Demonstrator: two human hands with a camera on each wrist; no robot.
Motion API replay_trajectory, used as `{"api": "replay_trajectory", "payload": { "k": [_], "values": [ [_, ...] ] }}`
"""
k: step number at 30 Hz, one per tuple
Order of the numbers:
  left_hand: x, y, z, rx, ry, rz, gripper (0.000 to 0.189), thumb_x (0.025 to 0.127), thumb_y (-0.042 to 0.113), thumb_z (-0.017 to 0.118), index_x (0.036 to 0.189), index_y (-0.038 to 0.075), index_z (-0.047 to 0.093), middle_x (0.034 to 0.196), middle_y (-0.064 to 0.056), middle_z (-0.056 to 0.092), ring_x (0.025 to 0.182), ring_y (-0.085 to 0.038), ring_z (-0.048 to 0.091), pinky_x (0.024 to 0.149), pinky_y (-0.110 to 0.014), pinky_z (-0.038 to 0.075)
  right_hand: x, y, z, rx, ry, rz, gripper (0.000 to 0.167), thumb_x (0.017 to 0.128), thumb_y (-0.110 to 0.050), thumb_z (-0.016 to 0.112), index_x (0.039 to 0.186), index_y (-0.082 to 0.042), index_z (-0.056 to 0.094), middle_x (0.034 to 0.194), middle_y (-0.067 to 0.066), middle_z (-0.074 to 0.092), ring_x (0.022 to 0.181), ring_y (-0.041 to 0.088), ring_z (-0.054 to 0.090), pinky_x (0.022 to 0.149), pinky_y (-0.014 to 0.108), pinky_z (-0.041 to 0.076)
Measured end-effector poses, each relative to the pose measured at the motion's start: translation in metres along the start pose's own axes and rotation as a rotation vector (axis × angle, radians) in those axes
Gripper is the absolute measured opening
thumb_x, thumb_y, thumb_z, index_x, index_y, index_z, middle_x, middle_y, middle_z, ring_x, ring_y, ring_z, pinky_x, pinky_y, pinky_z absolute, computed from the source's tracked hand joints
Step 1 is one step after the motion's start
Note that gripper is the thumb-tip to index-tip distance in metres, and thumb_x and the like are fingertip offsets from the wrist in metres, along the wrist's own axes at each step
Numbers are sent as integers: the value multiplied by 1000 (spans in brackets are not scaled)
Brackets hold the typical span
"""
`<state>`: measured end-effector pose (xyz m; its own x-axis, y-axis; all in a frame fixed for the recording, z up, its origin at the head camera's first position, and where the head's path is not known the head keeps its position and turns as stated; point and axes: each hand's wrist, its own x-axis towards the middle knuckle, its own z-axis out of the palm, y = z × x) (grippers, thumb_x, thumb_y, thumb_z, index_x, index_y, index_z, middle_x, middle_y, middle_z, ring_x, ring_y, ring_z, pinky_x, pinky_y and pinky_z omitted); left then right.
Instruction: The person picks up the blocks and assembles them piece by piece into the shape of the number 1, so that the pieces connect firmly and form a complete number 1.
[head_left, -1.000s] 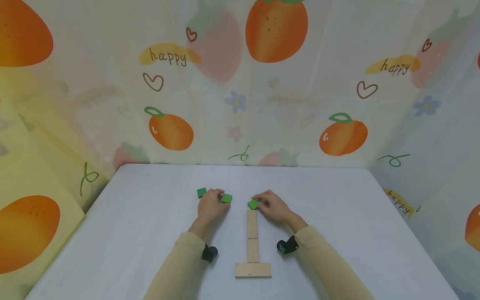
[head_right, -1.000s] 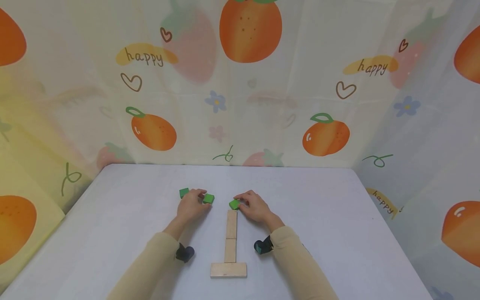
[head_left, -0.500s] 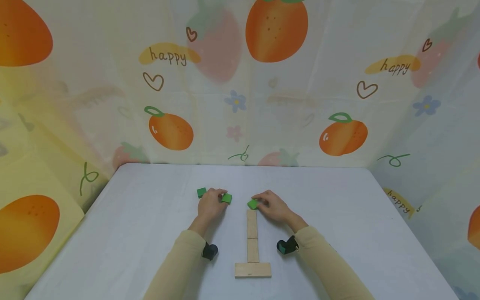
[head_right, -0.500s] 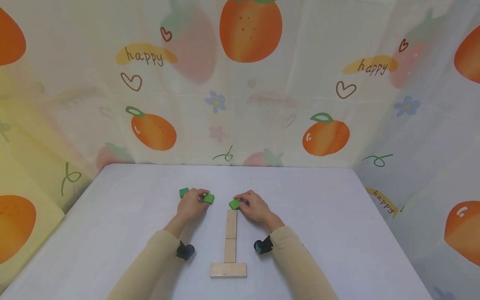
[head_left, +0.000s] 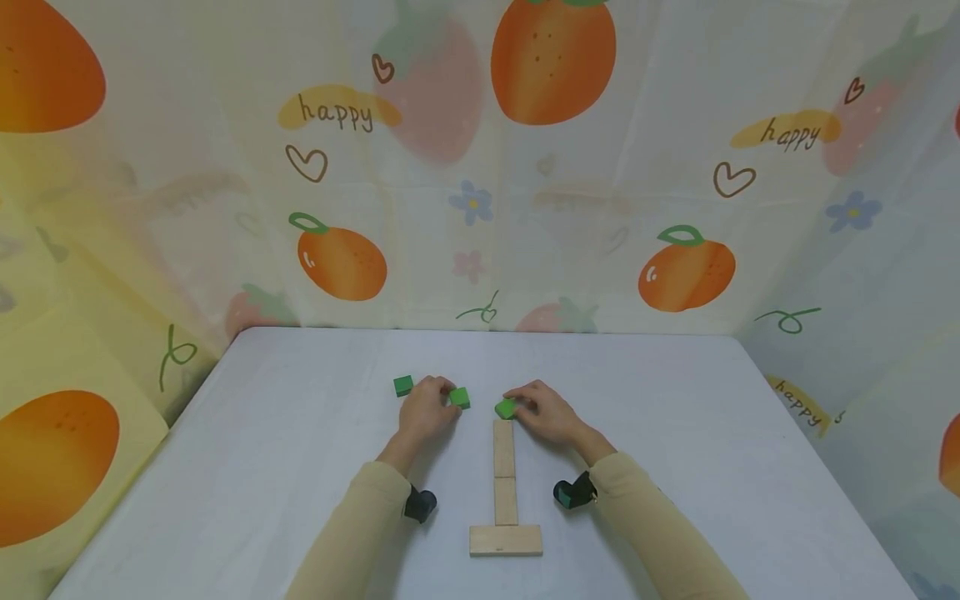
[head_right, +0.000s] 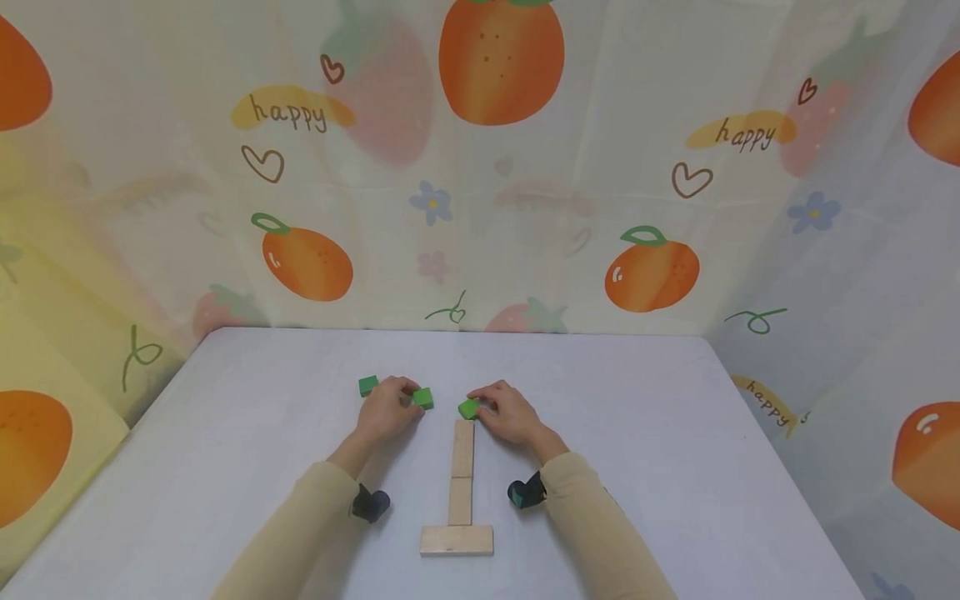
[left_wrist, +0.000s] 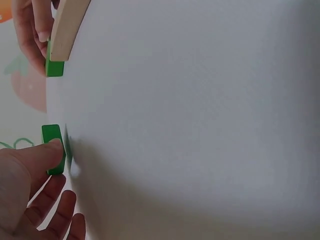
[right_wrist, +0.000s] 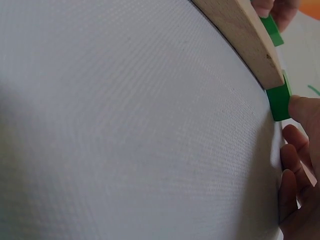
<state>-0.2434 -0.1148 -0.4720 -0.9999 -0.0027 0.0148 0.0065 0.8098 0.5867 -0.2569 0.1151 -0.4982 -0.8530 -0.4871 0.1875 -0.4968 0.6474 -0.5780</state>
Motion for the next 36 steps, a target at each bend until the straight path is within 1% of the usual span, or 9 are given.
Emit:
{"api": "replay_trajectory", "payload": {
  "k": [5, 13, 17, 23, 26, 32, 36],
  "values": [
    [-1, 5, 3, -19, -41, 48, 32, 75, 16, 73, 104, 8, 64, 99, -5, 61, 88, -20, 57, 77, -36, 47, 0, 0, 0, -7, 3, 3, 29, 86, -9, 59, 115, -12, 62, 105, 7, 57, 92, 18, 53, 81, 34, 45],
    [-3, 14, 10, -24, -83, 78, 30, 73, 18, 75, 100, 10, 65, 95, -3, 61, 89, -20, 56, 79, -37, 45, 0, 1, -1, 3, 9, -11, 29, 86, -8, 59, 115, -12, 62, 104, 7, 57, 91, 18, 53, 81, 34, 45],
    [-4, 16, 14, -20, -88, 93, 31, 72, 19, 76, 100, 11, 65, 94, -3, 61, 89, -19, 56, 80, -36, 45, 0, 1, -1, 4, 9, -13, 29, 86, -8, 59, 115, -12, 62, 104, 8, 57, 92, 18, 53, 81, 34, 45],
    [-7, 21, 14, -15, -90, 105, 32, 72, 20, 77, 100, 10, 65, 96, -4, 63, 91, -21, 57, 82, -38, 45, 0, 0, -1, 6, 11, -16, 29, 86, -8, 59, 114, -11, 62, 104, 8, 57, 92, 19, 53, 81, 34, 45],
    [-7, 22, 16, -7, -86, 113, 32, 71, 20, 77, 100, 11, 66, 96, -4, 63, 92, -21, 57, 83, -39, 45, 0, 0, -1, 6, 14, -18, 28, 86, -9, 60, 114, -10, 62, 105, 8, 57, 92, 19, 53, 81, 34, 45],
    [-7, 21, 19, 22, -79, 140, 32, 70, 22, 78, 98, 11, 66, 92, -3, 62, 88, -19, 56, 79, -37, 45, 0, 0, 0, 9, 11, -15, 29, 86, -9, 60, 115, -11, 62, 105, 9, 56, 92, 19, 53, 81, 35, 45],
    [-7, 20, 19, 34, -73, 150, 33, 70, 24, 78, 98, 12, 67, 92, -2, 62, 88, -19, 56, 78, -37, 45, 0, -1, 0, 10, 8, -8, 29, 86, -8, 60, 115, -11, 62, 105, 9, 57, 93, 20, 53, 81, 36, 45]
  ]
}}
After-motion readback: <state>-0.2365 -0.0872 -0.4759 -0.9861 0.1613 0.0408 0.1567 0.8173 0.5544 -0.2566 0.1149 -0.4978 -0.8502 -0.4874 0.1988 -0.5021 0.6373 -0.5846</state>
